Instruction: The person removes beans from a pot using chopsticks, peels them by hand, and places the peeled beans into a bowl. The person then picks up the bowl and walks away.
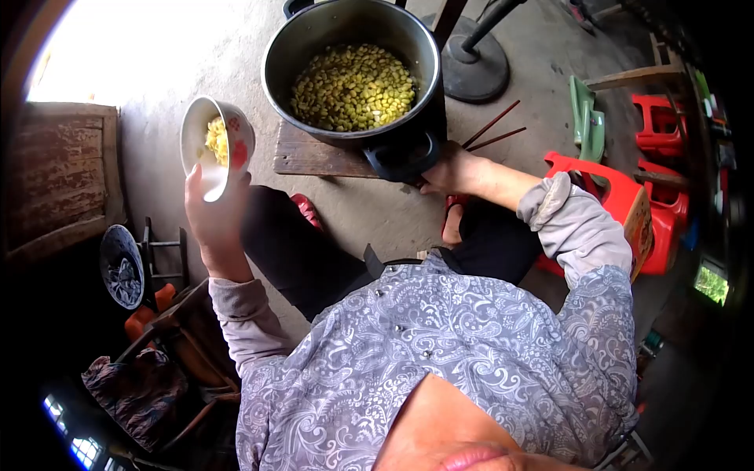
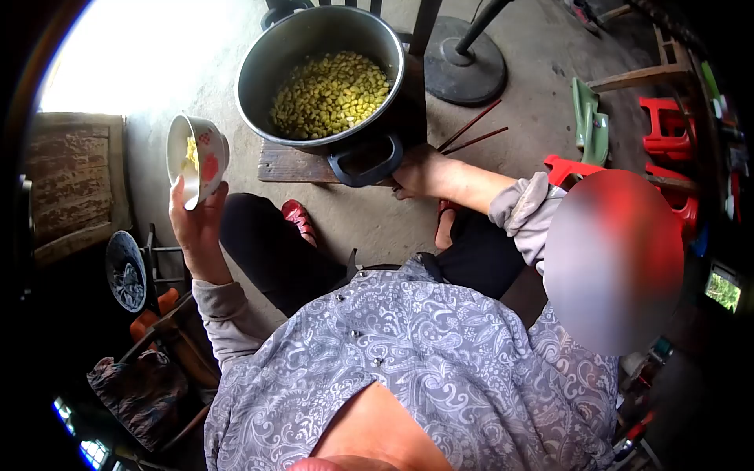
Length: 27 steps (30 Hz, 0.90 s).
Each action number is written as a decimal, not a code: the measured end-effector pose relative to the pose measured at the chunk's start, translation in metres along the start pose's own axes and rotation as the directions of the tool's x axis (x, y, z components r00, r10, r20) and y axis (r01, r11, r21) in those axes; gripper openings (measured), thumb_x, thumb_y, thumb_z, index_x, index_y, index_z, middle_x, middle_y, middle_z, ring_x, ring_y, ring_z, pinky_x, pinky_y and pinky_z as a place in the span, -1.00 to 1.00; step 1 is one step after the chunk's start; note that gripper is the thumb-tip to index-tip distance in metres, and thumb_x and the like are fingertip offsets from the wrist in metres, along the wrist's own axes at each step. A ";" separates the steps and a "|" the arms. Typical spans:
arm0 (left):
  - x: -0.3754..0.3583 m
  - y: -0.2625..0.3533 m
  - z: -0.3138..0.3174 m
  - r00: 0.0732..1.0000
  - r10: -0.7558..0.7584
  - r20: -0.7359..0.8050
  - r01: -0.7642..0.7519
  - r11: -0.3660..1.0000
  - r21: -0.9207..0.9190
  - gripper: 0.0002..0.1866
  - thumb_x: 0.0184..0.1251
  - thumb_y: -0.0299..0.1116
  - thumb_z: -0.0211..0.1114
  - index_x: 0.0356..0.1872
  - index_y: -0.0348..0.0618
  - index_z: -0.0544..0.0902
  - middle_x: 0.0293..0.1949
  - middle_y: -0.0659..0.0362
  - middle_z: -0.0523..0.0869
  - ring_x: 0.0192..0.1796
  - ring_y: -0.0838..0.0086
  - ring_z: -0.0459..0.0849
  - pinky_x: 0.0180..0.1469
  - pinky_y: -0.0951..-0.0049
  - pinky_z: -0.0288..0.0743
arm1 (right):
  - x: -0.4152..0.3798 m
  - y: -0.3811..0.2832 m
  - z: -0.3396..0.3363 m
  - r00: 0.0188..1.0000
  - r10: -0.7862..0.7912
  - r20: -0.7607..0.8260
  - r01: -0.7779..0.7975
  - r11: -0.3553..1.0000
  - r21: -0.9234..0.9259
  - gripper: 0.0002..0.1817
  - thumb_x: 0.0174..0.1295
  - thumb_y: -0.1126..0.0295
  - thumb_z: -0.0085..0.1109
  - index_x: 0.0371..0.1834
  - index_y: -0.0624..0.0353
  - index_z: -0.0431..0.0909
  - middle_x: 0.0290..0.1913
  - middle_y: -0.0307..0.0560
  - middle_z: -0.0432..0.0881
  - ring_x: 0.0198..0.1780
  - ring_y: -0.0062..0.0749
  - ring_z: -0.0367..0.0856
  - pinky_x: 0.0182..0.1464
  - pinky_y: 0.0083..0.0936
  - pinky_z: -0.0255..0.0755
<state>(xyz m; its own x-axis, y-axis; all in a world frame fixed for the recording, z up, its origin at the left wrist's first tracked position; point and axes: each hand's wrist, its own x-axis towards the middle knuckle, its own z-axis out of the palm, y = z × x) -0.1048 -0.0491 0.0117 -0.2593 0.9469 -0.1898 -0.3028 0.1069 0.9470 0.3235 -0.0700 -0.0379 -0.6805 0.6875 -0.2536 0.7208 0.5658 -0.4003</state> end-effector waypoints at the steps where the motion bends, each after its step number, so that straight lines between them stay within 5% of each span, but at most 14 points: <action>1: 0.017 -0.016 -0.003 0.996 0.068 -0.066 -0.064 0.996 0.059 -0.39 0.20 -0.38 0.58 0.24 -0.35 0.56 0.04 -0.03 0.74 0.04 0.29 0.74 0.11 0.27 0.64 | 0.007 0.003 0.008 0.997 0.058 0.047 -0.063 0.993 0.101 -0.67 0.19 0.25 0.43 -0.09 0.21 0.67 -0.18 0.09 0.76 -0.05 -0.01 0.76 0.01 -0.11 0.63; 4: 0.062 -0.059 0.002 0.941 0.224 -0.254 -0.193 0.971 0.141 -0.26 0.06 -0.34 0.72 0.24 -0.43 0.56 0.01 -0.10 0.75 0.06 0.25 0.75 0.16 0.26 0.61 | 0.016 0.019 0.048 0.994 0.104 0.030 -0.108 0.976 0.191 -0.66 0.23 0.31 0.34 0.03 0.23 0.65 -0.13 0.07 0.77 -0.01 -0.02 0.75 0.08 -0.17 0.63; 7: 0.080 -0.085 0.018 0.895 0.319 -0.311 -0.236 0.932 0.277 -0.43 0.37 -0.28 0.46 0.31 -0.33 0.53 0.16 -0.04 0.68 0.18 0.19 0.69 0.21 0.15 0.59 | 0.002 0.022 0.100 0.988 0.152 -0.038 -0.113 0.858 0.502 -0.63 0.41 0.25 0.07 0.14 0.22 0.62 0.03 0.06 0.75 0.08 -0.08 0.71 0.21 -0.28 0.55; 8: 0.081 -0.085 0.023 0.910 0.254 -0.329 -0.195 0.960 0.202 -0.48 0.47 -0.25 0.38 0.33 -0.30 0.52 0.21 -0.02 0.65 0.22 0.17 0.67 0.23 0.11 0.58 | 0.000 0.024 0.110 0.981 0.183 -0.058 -0.107 0.771 0.627 -0.61 0.48 0.21 -0.04 0.18 0.21 0.61 0.10 0.06 0.74 0.12 -0.10 0.69 0.26 -0.32 0.51; 9: 0.083 -0.076 0.036 0.938 -0.002 -0.347 -0.093 0.962 -0.257 -0.51 0.58 -0.20 0.25 0.37 -0.25 0.48 0.27 0.00 0.61 0.27 0.19 0.63 0.26 0.05 0.56 | -0.003 0.025 0.114 0.976 0.213 -0.034 -0.136 0.730 0.669 -0.61 0.49 0.22 -0.04 0.18 0.20 0.61 0.10 0.06 0.74 0.12 -0.10 0.69 0.26 -0.32 0.52; 10: 0.086 -0.079 0.042 0.923 0.019 -0.385 -0.045 0.997 -0.058 -0.48 0.66 -0.09 0.06 0.44 -0.21 0.41 0.34 0.05 0.54 0.34 0.21 0.55 0.33 -0.07 0.48 | -0.004 0.024 0.116 0.971 0.238 0.004 -0.176 0.711 0.680 -0.61 0.49 0.22 -0.04 0.18 0.20 0.60 0.10 0.06 0.74 0.12 -0.10 0.69 0.27 -0.32 0.52; 12: 0.089 -0.078 0.040 0.918 -0.084 -0.387 -0.001 0.977 -0.215 -0.46 0.66 -0.08 0.03 0.45 -0.21 0.39 0.35 0.05 0.53 0.34 0.19 0.55 0.36 -0.06 0.46 | -0.010 0.022 0.118 0.956 0.281 0.088 -0.265 0.689 0.674 -0.62 0.49 0.22 -0.04 0.19 0.18 0.60 0.10 0.06 0.73 0.12 -0.09 0.69 0.27 -0.32 0.52; 20: 0.083 -0.067 0.057 0.928 -0.122 -0.353 0.035 0.969 -0.244 -0.32 0.58 -0.02 0.09 0.52 -0.31 0.28 0.40 -0.03 0.52 0.45 0.12 0.50 0.47 0.04 0.43 | -0.025 0.024 0.073 0.882 0.310 0.354 -0.421 0.855 0.301 -0.64 0.52 0.23 -0.05 0.21 0.14 0.60 0.11 0.07 0.72 0.13 -0.07 0.68 0.28 -0.32 0.54; 27: 0.006 -0.047 0.029 0.895 -0.234 -0.381 0.132 0.952 -0.275 -0.40 0.70 -0.12 -0.02 0.55 -0.29 0.24 0.43 -0.08 0.49 0.45 0.10 0.53 0.49 0.04 0.44 | 0.001 0.019 0.148 0.785 0.211 0.583 -0.072 0.965 -0.252 -0.65 0.53 0.25 -0.05 0.22 0.10 0.59 0.11 0.08 0.71 0.13 -0.06 0.68 0.29 -0.32 0.56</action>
<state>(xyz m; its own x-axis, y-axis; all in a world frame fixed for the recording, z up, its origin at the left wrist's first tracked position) -0.0657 -0.0398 -0.0262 -0.5102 0.7068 -0.4901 -0.5751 0.1434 0.8054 0.3170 -0.1256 -0.1759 -0.4587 0.3939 -0.7965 0.7780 0.6110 -0.1459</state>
